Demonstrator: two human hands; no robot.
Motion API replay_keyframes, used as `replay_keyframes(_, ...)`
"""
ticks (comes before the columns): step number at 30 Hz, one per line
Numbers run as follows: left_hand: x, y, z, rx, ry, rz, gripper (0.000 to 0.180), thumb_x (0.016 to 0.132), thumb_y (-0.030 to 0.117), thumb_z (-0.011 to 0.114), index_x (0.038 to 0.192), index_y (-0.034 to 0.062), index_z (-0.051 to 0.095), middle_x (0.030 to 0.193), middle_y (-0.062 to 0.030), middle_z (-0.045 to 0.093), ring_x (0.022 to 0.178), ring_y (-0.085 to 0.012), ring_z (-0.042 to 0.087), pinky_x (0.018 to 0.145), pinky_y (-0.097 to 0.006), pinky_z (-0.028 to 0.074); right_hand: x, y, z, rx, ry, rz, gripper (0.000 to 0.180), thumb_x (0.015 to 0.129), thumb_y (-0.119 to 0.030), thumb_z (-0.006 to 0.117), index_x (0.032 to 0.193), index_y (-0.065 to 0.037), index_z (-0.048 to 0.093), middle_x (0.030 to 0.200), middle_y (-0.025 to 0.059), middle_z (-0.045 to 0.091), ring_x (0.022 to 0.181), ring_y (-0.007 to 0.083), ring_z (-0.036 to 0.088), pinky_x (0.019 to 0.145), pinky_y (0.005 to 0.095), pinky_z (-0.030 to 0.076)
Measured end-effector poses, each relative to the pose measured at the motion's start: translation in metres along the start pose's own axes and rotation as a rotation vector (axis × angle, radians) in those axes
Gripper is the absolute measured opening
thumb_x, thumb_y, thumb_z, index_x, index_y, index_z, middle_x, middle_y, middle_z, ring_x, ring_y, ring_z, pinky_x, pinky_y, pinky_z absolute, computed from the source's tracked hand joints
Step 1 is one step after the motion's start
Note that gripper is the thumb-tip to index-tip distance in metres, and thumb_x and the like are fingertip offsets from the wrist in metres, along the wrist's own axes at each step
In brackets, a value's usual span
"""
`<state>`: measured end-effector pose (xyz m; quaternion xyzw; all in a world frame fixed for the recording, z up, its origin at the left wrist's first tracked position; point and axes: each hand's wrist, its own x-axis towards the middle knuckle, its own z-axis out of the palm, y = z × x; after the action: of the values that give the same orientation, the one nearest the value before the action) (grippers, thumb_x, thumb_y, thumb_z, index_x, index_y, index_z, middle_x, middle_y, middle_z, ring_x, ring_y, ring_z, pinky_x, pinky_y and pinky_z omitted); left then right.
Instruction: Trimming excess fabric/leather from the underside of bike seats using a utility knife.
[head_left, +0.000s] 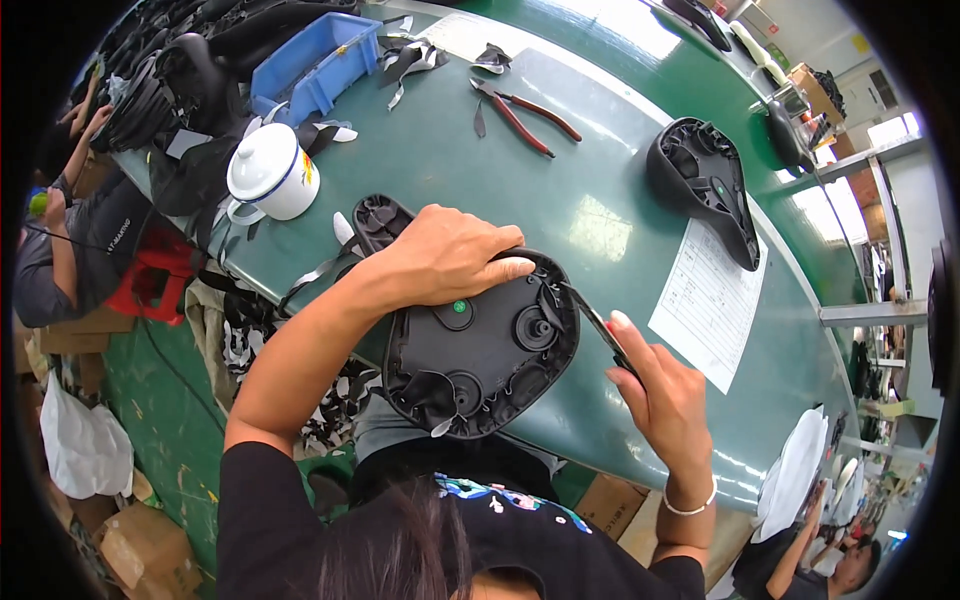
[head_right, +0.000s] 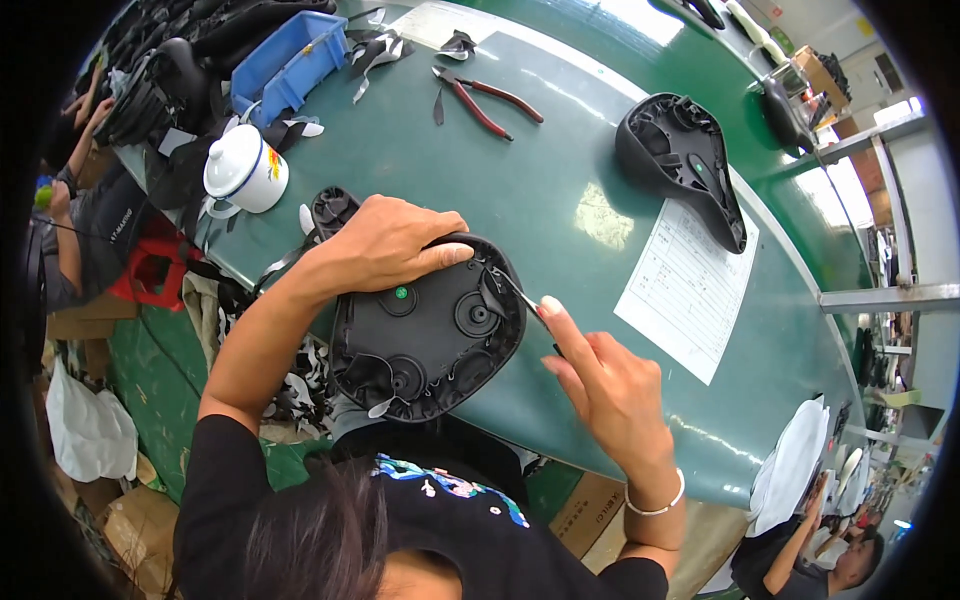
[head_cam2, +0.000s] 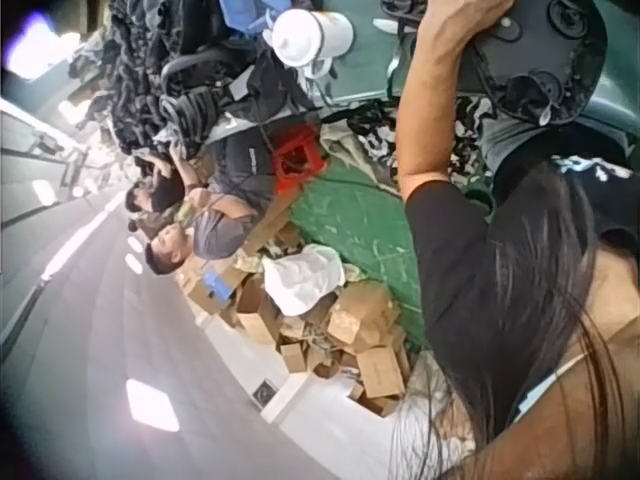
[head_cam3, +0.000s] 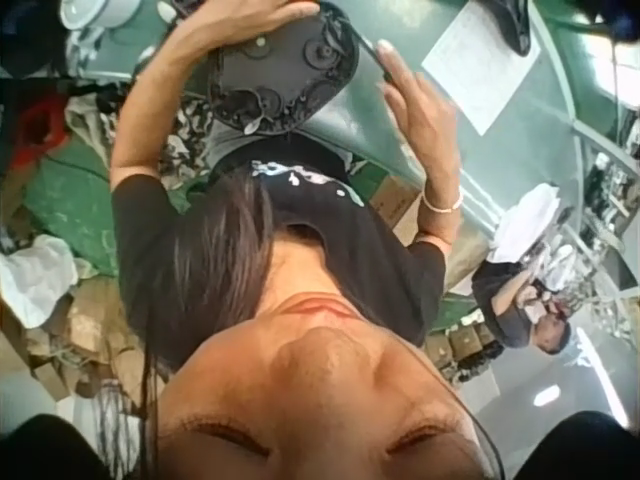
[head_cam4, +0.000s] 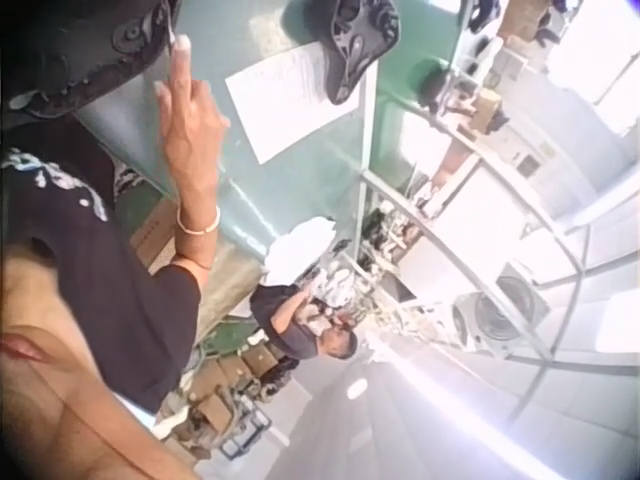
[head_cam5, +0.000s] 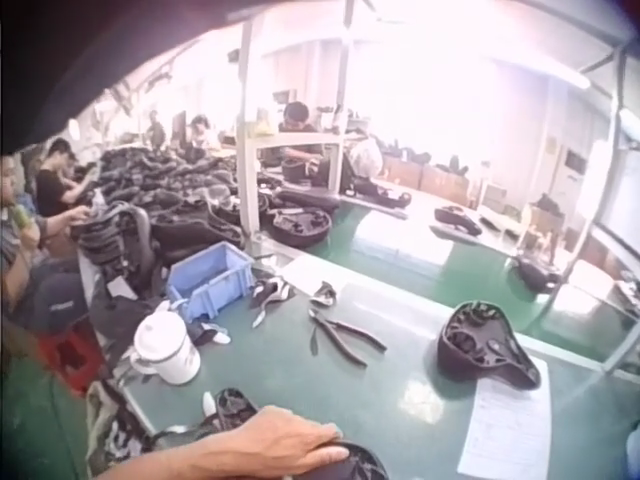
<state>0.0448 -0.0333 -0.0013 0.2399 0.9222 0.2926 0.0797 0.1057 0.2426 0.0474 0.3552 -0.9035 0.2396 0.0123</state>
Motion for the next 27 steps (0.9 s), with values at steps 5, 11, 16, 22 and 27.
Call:
replay_keyframes(5, 0.004, -0.003, 0.007, 0.076, 0.044, 0.038, 0.041, 0.093, 0.046, 0.045, 0.096, 0.0092, 0.062, 0.074, -0.0156, 0.064, 0.074, -0.0351, 0.063, 0.065, -0.046, 0.047, 0.019, 0.001, -0.005, -0.388, -0.294, -0.011, 0.058, 0.086, -0.01, 0.058, 0.14, -0.02, 0.041, 0.066, 0.0088, 0.049, 0.054, 0.0217, 0.053, 0.045, 0.0337, 0.041)
replay_keyframes(11, -0.022, 0.021, 0.014, 0.022, 0.151, -0.267, 0.036, 0.091, 0.042, 0.051, 0.094, 0.0093, 0.065, 0.076, -0.0133, 0.065, 0.074, -0.0338, 0.062, 0.063, -0.043, 0.047, -0.029, -0.032, 0.021, -0.385, -0.33, 0.241, 0.058, 0.087, -0.016, 0.061, 0.14, -0.011, 0.038, 0.064, 0.0109, 0.051, 0.049, 0.0285, 0.053, 0.045, 0.0396, 0.04)
replay_keyframes(16, -0.04, 0.045, 0.03, -0.028, 0.308, -0.417, 0.036, 0.091, 0.042, 0.051, 0.097, 0.0101, 0.066, 0.076, -0.0119, 0.065, 0.069, -0.0333, 0.062, 0.059, -0.042, 0.046, -0.053, -0.077, 0.023, -0.092, -0.343, 0.617, 0.058, 0.086, -0.014, 0.061, 0.138, -0.006, 0.037, 0.07, 0.0201, 0.06, 0.058, 0.0398, 0.056, 0.052, 0.0439, 0.042)
replay_keyframes(22, -0.053, 0.039, 0.037, 0.115, 0.428, -0.327, 0.034, 0.093, 0.039, 0.05, 0.084, 0.0084, 0.06, 0.063, -0.0093, 0.061, 0.055, -0.0304, 0.058, 0.05, -0.039, 0.044, -0.057, -0.063, 0.015, 0.409, -0.086, 0.732, 0.057, 0.086, -0.009, 0.062, 0.136, -0.002, 0.036, 0.104, 0.0227, 0.064, 0.087, 0.0366, 0.065, 0.072, 0.0383, 0.053)
replay_keyframes(27, -0.046, 0.043, 0.034, 0.053, 0.306, -0.386, 0.035, 0.092, 0.043, 0.049, 0.099, 0.0115, 0.063, 0.075, -0.009, 0.065, 0.068, -0.0327, 0.062, 0.058, -0.042, 0.046, 0.014, -0.017, 0.061, 0.218, 0.251, 0.197, 0.054, 0.083, -0.002, 0.065, 0.132, -0.002, 0.043, 0.111, 0.0152, 0.062, 0.09, 0.0189, 0.065, 0.078, 0.0332, 0.051)
